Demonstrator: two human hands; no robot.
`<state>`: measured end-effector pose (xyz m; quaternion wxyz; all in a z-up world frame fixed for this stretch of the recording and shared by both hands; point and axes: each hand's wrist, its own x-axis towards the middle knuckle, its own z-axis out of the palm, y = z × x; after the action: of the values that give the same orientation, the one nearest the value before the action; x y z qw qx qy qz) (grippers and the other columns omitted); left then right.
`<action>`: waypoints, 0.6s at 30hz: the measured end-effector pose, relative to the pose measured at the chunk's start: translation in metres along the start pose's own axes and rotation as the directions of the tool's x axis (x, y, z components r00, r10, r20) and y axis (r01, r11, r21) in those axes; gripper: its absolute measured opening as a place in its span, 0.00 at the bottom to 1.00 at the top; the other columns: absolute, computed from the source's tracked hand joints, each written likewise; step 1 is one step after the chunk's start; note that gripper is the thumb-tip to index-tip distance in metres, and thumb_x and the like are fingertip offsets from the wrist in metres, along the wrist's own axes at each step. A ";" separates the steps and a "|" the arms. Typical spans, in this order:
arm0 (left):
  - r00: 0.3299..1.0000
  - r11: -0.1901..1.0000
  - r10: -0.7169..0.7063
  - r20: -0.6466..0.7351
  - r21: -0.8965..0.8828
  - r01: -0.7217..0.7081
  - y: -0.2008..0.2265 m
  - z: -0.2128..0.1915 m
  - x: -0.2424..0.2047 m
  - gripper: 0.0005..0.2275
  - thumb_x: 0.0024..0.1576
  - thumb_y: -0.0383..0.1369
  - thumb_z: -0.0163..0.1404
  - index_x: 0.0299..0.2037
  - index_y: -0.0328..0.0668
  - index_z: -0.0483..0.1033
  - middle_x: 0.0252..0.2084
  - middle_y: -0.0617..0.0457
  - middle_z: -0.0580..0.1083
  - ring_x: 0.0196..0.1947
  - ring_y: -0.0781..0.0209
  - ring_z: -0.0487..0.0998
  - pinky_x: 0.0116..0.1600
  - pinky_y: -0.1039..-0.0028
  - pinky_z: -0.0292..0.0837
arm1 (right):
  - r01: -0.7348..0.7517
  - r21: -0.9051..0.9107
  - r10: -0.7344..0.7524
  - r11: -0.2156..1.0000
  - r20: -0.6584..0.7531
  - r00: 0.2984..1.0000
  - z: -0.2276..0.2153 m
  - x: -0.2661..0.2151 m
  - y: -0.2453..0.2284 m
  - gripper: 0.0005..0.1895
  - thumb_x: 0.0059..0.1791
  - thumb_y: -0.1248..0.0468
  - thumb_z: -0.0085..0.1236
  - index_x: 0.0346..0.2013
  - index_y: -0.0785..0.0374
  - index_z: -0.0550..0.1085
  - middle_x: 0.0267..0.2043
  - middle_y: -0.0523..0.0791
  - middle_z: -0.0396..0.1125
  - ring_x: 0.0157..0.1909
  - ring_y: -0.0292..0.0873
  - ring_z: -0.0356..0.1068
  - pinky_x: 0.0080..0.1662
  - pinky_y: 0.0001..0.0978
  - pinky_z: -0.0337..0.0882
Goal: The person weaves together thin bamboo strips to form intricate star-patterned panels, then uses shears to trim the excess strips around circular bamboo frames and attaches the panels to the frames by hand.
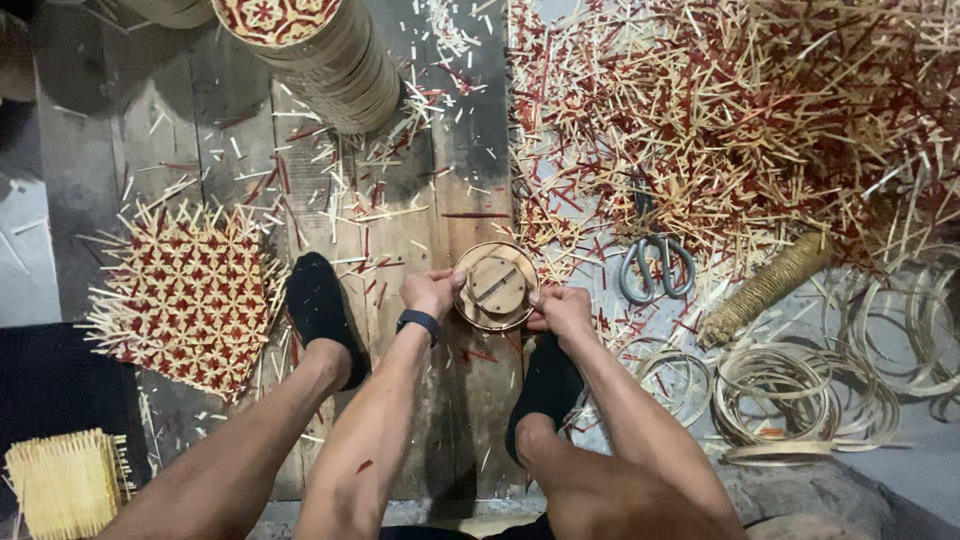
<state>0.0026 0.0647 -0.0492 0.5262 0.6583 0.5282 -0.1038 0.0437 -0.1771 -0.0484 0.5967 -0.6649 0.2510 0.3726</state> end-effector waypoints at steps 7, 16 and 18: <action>0.930 0.829 -0.020 0.368 -0.514 0.221 -0.023 -0.017 -0.041 0.18 0.59 0.33 0.53 0.59 0.41 0.73 0.48 0.53 0.80 0.41 0.65 0.82 0.42 0.70 0.79 | -0.113 0.180 0.070 0.977 0.230 0.971 -0.001 -0.035 -0.006 0.12 0.50 0.68 0.59 0.45 0.74 0.74 0.41 0.53 0.73 0.38 0.46 0.78 0.38 0.35 0.83; 0.980 0.911 -0.072 0.187 -0.389 0.141 -0.066 0.027 -0.045 0.12 0.59 0.28 0.51 0.51 0.36 0.79 0.38 0.51 0.80 0.31 0.62 0.79 0.37 0.67 0.79 | -0.051 0.118 0.044 0.992 0.058 0.997 0.017 -0.024 0.012 0.09 0.48 0.73 0.57 0.40 0.74 0.67 0.33 0.56 0.72 0.31 0.53 0.78 0.32 0.40 0.82; 0.987 0.936 -0.043 0.156 -0.339 0.094 -0.057 0.019 -0.044 0.11 0.58 0.28 0.52 0.49 0.37 0.81 0.36 0.52 0.80 0.29 0.64 0.78 0.36 0.68 0.79 | -0.052 0.063 0.045 0.997 0.117 0.992 0.011 -0.026 0.012 0.12 0.48 0.70 0.58 0.41 0.74 0.67 0.35 0.54 0.72 0.31 0.49 0.79 0.32 0.40 0.82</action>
<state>-0.0534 0.0177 -0.0598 0.6668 0.5274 0.5210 -0.0759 0.0170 -0.1706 -0.0354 0.6224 -0.6162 0.2442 0.4162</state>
